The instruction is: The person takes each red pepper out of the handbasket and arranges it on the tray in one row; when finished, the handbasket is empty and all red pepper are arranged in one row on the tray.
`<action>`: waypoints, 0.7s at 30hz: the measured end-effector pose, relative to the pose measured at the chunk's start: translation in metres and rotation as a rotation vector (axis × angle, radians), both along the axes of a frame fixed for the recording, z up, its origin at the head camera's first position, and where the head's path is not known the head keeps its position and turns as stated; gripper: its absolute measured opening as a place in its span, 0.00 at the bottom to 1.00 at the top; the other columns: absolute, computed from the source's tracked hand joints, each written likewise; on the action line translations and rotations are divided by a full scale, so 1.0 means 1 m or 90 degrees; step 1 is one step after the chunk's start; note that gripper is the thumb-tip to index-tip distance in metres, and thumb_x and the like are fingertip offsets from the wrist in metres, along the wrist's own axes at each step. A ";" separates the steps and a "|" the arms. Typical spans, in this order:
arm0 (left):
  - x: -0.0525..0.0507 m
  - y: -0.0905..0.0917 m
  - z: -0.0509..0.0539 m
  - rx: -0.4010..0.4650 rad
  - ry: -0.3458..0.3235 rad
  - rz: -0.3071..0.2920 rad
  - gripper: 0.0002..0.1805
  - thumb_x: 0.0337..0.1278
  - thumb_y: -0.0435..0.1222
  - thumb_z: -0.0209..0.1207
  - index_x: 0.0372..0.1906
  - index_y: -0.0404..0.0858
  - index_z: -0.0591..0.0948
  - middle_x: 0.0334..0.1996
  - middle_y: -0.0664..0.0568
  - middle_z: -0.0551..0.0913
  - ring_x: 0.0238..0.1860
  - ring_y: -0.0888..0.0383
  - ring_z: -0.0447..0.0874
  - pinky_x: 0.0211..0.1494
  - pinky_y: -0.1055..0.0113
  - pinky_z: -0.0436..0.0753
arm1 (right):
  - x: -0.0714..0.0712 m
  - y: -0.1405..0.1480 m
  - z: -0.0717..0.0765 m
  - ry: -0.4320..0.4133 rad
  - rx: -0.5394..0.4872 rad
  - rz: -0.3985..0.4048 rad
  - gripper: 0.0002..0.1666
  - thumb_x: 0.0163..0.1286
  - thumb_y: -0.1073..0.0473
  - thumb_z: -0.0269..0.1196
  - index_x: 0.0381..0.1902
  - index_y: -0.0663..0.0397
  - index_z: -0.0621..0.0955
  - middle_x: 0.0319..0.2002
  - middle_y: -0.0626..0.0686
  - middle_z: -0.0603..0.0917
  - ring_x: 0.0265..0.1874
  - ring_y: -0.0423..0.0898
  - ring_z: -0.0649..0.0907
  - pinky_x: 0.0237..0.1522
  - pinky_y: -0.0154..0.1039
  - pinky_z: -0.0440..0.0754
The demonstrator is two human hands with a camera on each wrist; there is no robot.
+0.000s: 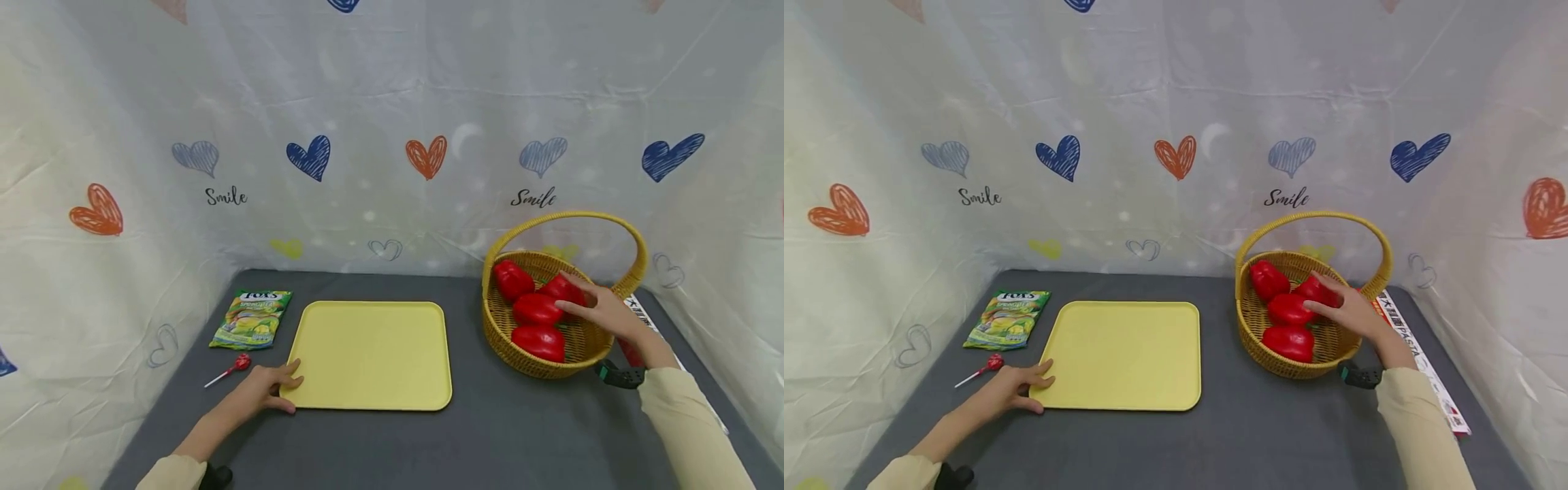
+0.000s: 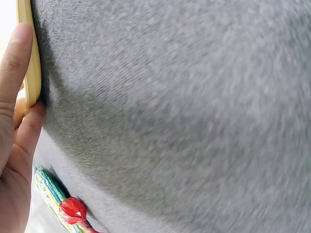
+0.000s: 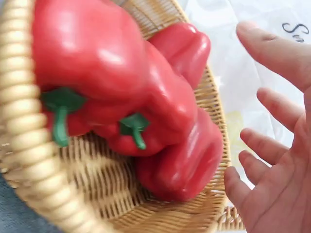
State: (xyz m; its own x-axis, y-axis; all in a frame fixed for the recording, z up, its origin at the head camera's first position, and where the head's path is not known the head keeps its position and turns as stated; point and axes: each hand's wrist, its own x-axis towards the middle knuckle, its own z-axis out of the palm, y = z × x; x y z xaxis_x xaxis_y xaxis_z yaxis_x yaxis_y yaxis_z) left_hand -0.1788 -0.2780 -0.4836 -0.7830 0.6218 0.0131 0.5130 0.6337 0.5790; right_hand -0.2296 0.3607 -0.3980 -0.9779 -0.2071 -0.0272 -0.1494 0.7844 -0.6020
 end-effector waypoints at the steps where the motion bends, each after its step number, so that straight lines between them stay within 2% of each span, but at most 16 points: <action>1: -0.001 0.000 0.001 -0.010 -0.011 0.002 0.34 0.41 0.48 0.69 0.52 0.27 0.81 0.59 0.27 0.70 0.56 0.33 0.72 0.42 0.71 0.79 | -0.004 0.000 0.002 -0.009 0.010 -0.006 0.48 0.68 0.39 0.57 0.76 0.52 0.52 0.69 0.73 0.58 0.63 0.73 0.62 0.56 0.72 0.62; 5: -0.004 0.002 0.004 -0.044 -0.023 0.000 0.36 0.40 0.50 0.69 0.52 0.28 0.81 0.59 0.28 0.71 0.59 0.33 0.70 0.49 0.59 0.81 | -0.016 -0.001 0.007 -0.042 0.029 -0.017 0.51 0.67 0.37 0.56 0.76 0.55 0.50 0.67 0.77 0.58 0.62 0.75 0.62 0.55 0.71 0.63; 8: -0.004 0.004 0.005 -0.048 -0.013 -0.008 0.36 0.39 0.50 0.70 0.51 0.28 0.81 0.58 0.28 0.72 0.58 0.32 0.70 0.50 0.53 0.80 | -0.021 0.000 0.006 -0.062 0.034 -0.025 0.52 0.67 0.36 0.56 0.76 0.57 0.50 0.66 0.78 0.59 0.61 0.75 0.63 0.55 0.71 0.64; 13: -0.002 0.007 0.006 -0.052 -0.006 -0.005 0.36 0.38 0.50 0.70 0.51 0.28 0.82 0.57 0.27 0.72 0.57 0.31 0.71 0.48 0.55 0.81 | -0.034 -0.001 0.004 -0.052 0.078 -0.037 0.52 0.66 0.35 0.56 0.72 0.67 0.57 0.62 0.78 0.65 0.57 0.72 0.68 0.55 0.68 0.66; 17: 0.001 0.007 0.008 -0.047 -0.015 0.004 0.36 0.38 0.49 0.71 0.51 0.27 0.81 0.57 0.26 0.71 0.56 0.29 0.70 0.44 0.64 0.81 | -0.045 -0.003 0.001 -0.031 0.108 -0.043 0.51 0.65 0.37 0.59 0.68 0.73 0.61 0.59 0.78 0.69 0.54 0.71 0.71 0.56 0.67 0.67; 21: 0.000 0.008 0.010 -0.049 -0.007 0.004 0.35 0.38 0.48 0.71 0.51 0.26 0.81 0.58 0.26 0.71 0.57 0.30 0.70 0.46 0.61 0.81 | -0.047 -0.001 -0.004 -0.015 0.114 -0.056 0.49 0.65 0.40 0.61 0.65 0.79 0.63 0.55 0.78 0.71 0.50 0.70 0.73 0.54 0.64 0.70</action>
State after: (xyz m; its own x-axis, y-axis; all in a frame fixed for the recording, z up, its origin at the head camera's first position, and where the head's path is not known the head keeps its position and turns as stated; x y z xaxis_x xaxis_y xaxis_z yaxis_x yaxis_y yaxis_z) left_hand -0.1788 -0.2700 -0.4732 -0.7865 0.6161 -0.0433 0.5027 0.6793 0.5347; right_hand -0.2770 0.3595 -0.4023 -0.9907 -0.1115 -0.0783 -0.0641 0.8884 -0.4547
